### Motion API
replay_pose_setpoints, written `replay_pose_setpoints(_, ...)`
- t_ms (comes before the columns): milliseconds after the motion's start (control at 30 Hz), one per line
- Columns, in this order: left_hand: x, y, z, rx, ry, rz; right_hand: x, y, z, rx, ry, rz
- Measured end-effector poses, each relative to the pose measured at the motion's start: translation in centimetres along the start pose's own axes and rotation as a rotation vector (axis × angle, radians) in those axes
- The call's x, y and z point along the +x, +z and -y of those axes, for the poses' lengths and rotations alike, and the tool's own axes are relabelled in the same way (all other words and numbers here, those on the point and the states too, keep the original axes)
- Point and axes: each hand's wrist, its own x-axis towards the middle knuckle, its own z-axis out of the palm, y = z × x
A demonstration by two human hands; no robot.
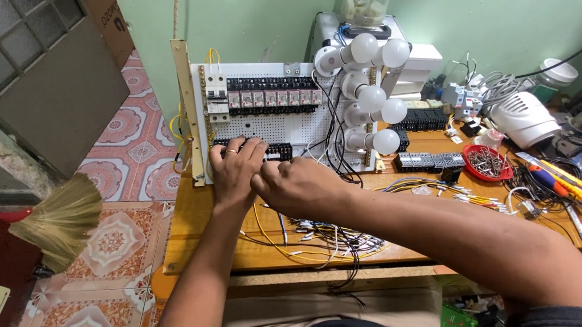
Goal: The person uses a screwdriver to connect wires to terminals on an electrical board mounted on a workbench. They repeatedly insert wire ends into terminal slots and tighten the screws to secure the connections.
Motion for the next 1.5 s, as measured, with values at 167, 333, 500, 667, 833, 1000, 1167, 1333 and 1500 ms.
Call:
replay_pose_setpoints(167, -0.2, 1.0, 0.1, 0.014, 0.003, -0.006, 0.6, -1.5, -0.3, 0.142, 0.051, 0.222)
replay_pose_setpoints(333, -0.1, 0.6, 0.0, 0.0, -0.007, 0.04, -0.1, -0.3, -0.5, 0.105, -0.009, 0.145)
replay_pose_setpoints(500, 0.0, 0.1, 0.1, -0.057, -0.005, 0.082, 0.3, -0.6, -0.4, 0.207, 0.1, 0.209)
replay_pose_setpoints(667, 0.1, 0.1, 0.0, -0.099, -0.029, 0.124, -2.7, -2.7, -1.7, 0.4, 0.262, -0.022)
replay_pose_setpoints(833, -0.2, 1.5, -0.3, -0.108, -0.078, 0.136, -12.6, -2.4, -1.7, 0.756, 0.699, -0.393)
replay_pose_setpoints(1000, 0.0, 0.5, -1.0, -0.108, -0.092, 0.098, -24.1, 1.4, 0.0, 1.016, 1.254, -0.745)
replay_pose_setpoints(1167, 0.0, -0.3, -2.2, -0.075, -0.112, 0.088, -29.3, 4.5, 2.7, 1.286, 1.402, -1.062)
replay_pose_setpoints(1333, 0.2, -1.8, -2.7, -0.012, -0.101, 0.073, -30.9, 5.8, 4.8, 1.402, 1.509, -1.13)
replay_pose_setpoints(1500, 0.7, -3.5, -2.1, -0.077, -0.058, 0.227, -31.2, 6.3, 5.2, 1.371, 1.579, -1.146)
